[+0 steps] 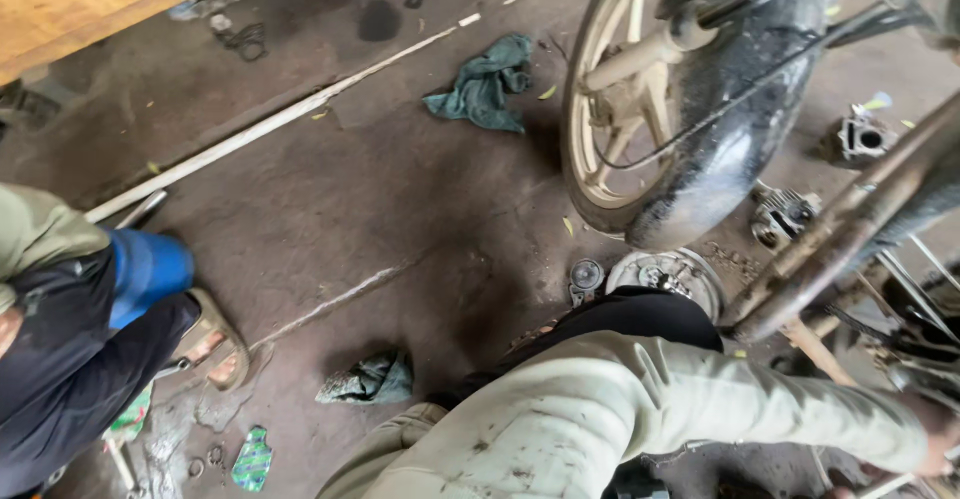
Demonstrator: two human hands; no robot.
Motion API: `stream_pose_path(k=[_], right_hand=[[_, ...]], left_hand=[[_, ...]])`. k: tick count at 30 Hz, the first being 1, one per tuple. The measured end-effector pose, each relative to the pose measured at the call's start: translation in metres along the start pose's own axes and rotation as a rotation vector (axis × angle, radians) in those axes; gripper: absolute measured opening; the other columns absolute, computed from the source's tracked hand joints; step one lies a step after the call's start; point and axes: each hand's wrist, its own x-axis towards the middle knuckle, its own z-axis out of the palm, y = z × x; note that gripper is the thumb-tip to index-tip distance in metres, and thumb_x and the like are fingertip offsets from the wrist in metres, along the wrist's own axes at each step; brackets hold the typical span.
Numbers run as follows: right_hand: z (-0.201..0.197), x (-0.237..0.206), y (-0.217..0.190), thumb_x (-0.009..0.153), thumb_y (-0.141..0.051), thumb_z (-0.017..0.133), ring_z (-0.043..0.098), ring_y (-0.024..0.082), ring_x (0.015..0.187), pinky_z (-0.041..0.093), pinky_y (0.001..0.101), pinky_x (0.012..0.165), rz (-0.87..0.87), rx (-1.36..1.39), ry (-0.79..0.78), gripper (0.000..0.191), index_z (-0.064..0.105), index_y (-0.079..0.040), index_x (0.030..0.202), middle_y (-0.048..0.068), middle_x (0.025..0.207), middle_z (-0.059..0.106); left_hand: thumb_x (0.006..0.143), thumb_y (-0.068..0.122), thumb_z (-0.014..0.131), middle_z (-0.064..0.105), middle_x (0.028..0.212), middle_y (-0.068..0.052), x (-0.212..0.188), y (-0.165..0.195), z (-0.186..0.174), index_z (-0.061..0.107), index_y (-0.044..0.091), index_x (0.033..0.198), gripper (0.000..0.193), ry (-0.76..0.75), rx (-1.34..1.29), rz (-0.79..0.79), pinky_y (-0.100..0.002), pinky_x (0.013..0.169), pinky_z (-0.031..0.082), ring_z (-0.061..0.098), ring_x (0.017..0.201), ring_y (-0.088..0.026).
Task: The person sits on the floor beside a motorcycle with its engine partially disassembled. They handle a metal engine component, fit it into the engine case, then use a socket wrench and screwdriver to tighten fasteners on the engine, occasionally picking parts and tools from the ground.
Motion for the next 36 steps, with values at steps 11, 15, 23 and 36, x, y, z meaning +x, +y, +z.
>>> stream_pose_path(k=[11,15,23,36], right_hand=[[-0.052,-0.024,-0.053,0.106,-0.038,0.061,0.035,0.008,0.045,0.028,0.0254,0.036,-0.049,-0.028,-0.163,0.037,0.069,-0.01,0.13,-0.004,0.064,0.042],[-0.04,-0.047,-0.071,0.103,-0.033,0.054,0.044,0.013,0.047,0.037,0.0298,0.04,-0.005,-0.042,-0.234,0.037,0.063,-0.008,0.13,0.0,0.066,0.05],[0.0,-0.022,-0.041,0.12,-0.041,0.038,0.044,0.008,0.043,0.041,0.0214,0.04,0.029,1.078,-0.991,0.046,0.06,-0.001,0.118,0.0,0.063,0.048],[-0.001,-0.04,-0.061,0.121,-0.034,0.035,0.044,0.006,0.041,0.04,0.0183,0.038,0.082,1.244,-0.864,0.043,0.062,0.0,0.124,-0.003,0.061,0.047]], left_hand=[[0.094,0.026,0.062,0.077,0.088,-0.011,0.065,-0.005,0.073,0.036,0.009,0.147,0.062,-0.057,0.021,-0.121,-0.033,0.047,0.061,0.074,0.061,-0.022],[0.095,0.027,0.061,0.077,0.089,-0.013,0.073,0.0,0.077,0.029,0.009,0.154,0.07,-0.055,0.032,-0.159,-0.033,0.049,0.061,0.076,0.064,-0.023],[0.099,0.04,0.057,0.075,0.087,-0.012,0.101,-0.02,0.108,0.036,0.007,0.15,0.065,0.002,0.146,-0.063,-0.039,0.055,0.06,0.073,0.066,-0.024],[0.101,0.043,0.053,0.075,0.083,-0.009,0.086,-0.007,0.111,0.048,0.01,0.138,0.05,-0.026,-0.012,-0.091,-0.035,0.049,0.059,0.071,0.06,-0.019]])
